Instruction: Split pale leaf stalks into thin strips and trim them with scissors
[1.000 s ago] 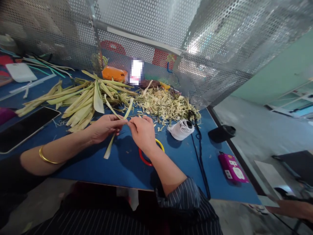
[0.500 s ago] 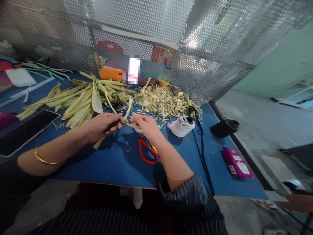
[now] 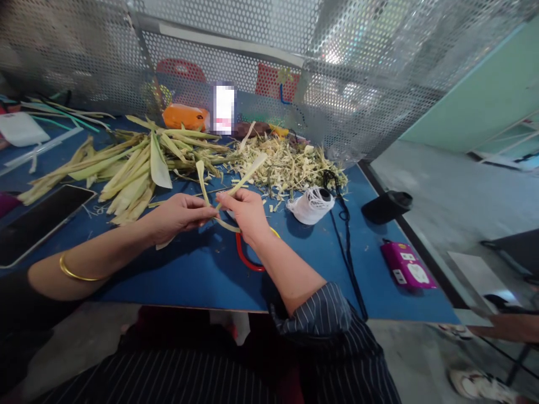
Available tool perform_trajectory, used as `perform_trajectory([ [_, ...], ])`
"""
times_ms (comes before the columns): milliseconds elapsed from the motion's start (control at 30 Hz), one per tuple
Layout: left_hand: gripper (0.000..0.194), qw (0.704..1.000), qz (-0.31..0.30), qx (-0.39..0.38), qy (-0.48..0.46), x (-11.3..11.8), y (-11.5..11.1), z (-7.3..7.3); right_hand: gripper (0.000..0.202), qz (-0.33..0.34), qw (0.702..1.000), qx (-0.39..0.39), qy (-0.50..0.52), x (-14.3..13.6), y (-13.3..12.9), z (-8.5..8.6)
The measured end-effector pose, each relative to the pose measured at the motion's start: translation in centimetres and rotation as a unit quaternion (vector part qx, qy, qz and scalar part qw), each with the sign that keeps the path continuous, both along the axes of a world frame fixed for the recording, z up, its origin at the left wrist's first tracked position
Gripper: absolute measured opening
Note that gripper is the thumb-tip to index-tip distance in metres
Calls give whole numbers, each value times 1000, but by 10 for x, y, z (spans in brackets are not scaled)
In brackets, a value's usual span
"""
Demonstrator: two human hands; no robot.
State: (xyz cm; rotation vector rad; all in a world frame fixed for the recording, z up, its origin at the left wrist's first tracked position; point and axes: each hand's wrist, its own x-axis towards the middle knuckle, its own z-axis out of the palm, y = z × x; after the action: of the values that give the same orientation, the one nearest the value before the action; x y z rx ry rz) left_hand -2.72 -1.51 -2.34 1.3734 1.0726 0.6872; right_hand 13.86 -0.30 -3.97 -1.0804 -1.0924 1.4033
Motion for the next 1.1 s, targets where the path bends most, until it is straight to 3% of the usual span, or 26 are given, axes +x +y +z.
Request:
perform_trajectory([
  [133, 35, 999, -13, 28, 24, 1, 0, -1, 25, -43, 999, 14, -31, -4, 0, -4],
  [400, 37, 990, 75, -60, -104, -1, 6, 0, 41, 15, 980, 113, -164, 10, 3, 10],
  [533, 30, 988, 111, -45, -102, -3, 8, -1, 31, 54, 918, 211, -330, 11, -2, 14],
  [667, 29, 984, 149, -8, -98, -1, 9, -6, 26, 30, 848, 298, -437, 11, -6, 13],
  [767, 29, 975, 183, 6, -125, 0, 11, -8, 18, -59, 776, 384, -496, 12, -8, 15],
  [833, 29, 971, 182, 10, -157, 0, 11, -9, 19, -125, 758, 416, -486, 11, -11, 17],
  [867, 28, 969, 177, 11, -173, 0, 11, -9, 20, -135, 768, 414, -470, 10, -13, 17],
  [933, 27, 966, 167, 14, -199, 1, 10, -10, 21, -105, 818, 372, -426, 5, -16, 15],
  [1033, 24, 962, 156, 24, -223, 5, 7, -12, 22, -11, 916, 238, -322, -5, -18, 5],
  [1100, 23, 963, 148, 14, -226, 9, 5, -14, 22, 27, 958, 160, -235, -11, -17, -3],
])
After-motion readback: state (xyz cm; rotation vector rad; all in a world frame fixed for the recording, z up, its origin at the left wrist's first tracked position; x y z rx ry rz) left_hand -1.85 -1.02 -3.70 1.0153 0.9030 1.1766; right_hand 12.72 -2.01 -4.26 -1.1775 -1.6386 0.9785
